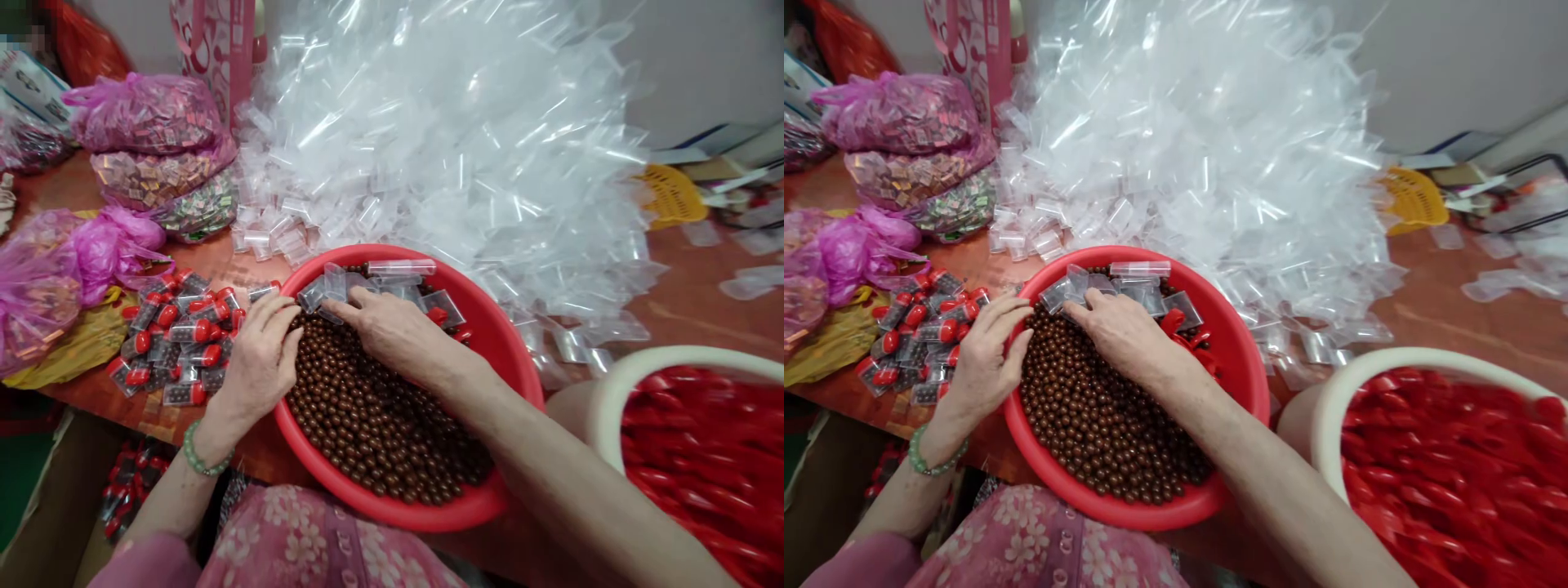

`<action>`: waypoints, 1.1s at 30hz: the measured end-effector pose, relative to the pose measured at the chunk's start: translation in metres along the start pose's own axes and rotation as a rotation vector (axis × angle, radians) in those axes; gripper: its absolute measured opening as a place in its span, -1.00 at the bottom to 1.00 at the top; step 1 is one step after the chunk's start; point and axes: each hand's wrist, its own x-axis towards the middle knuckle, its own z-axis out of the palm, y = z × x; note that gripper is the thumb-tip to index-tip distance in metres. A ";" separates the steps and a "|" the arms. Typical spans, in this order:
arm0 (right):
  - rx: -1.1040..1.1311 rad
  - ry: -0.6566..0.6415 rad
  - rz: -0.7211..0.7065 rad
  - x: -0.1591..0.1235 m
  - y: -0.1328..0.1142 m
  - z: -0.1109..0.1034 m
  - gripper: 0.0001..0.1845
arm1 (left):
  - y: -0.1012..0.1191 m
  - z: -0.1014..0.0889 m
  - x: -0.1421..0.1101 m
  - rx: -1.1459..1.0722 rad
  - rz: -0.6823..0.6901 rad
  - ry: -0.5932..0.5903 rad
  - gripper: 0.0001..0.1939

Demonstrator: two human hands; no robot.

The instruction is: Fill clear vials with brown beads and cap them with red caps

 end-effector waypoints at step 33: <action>0.918 -0.115 -0.268 -0.007 0.012 0.011 -0.59 | 0.027 0.010 -0.010 0.290 0.036 -0.433 -0.28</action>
